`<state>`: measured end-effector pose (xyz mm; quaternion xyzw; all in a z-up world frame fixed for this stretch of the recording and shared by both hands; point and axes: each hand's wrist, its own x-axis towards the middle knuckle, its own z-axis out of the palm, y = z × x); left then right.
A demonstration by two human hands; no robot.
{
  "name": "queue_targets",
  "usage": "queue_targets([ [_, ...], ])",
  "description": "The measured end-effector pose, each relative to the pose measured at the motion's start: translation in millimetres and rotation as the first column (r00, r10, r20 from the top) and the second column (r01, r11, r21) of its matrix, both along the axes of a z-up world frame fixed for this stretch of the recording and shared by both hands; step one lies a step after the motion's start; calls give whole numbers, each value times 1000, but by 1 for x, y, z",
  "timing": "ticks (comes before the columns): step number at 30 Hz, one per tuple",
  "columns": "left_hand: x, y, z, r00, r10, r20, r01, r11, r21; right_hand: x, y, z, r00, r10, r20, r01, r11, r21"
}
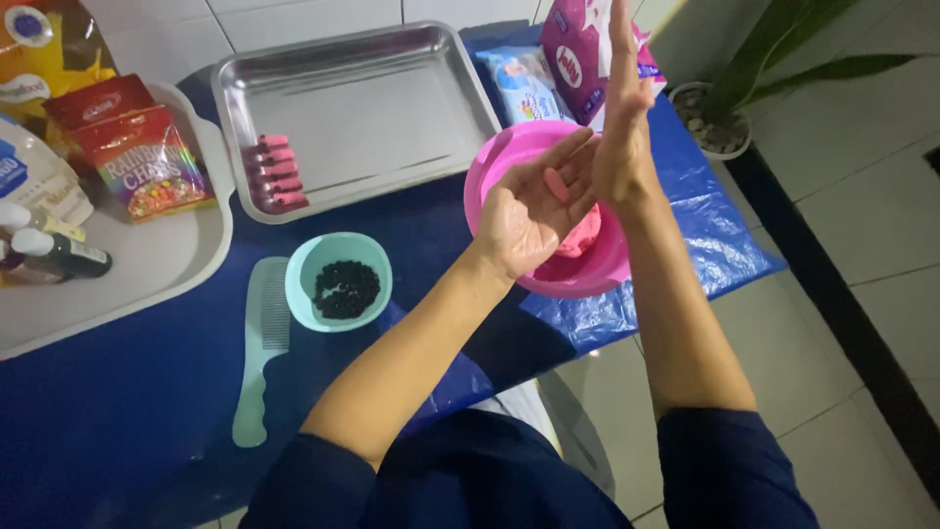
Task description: The person kneads a pink dough-like substance in a pink bowl and rolls it into small cylindrical shapes. They use a light blue comb to press a textured pattern onto the pink cylinders and then sprinkle small black beads onto them. The finished items are placed on a metal tray.
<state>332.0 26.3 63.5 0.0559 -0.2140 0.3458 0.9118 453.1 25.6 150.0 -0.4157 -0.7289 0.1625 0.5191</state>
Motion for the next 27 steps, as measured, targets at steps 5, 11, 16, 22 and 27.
queue_targets([
  [5,-1,4,-7,998,65,-13,-65,998,-6,3,3,-12,998,7,-58,-8,1000,-18],
  [11,6,4,-29,991,73,-110,-79,996,-48,-10,21,-40,947,-137,290,150,988,-26],
  [16,31,-22,27,301,943,141,-914,327,-239,-37,4,-49,690,-255,677,168,967,193],
  [22,-6,-10,-11,994,19,-106,-27,997,-73,16,44,-62,668,-382,639,271,924,270],
  [27,-4,-5,-18,997,63,46,-62,998,-29,-13,-1,-28,914,4,-405,32,996,83],
])
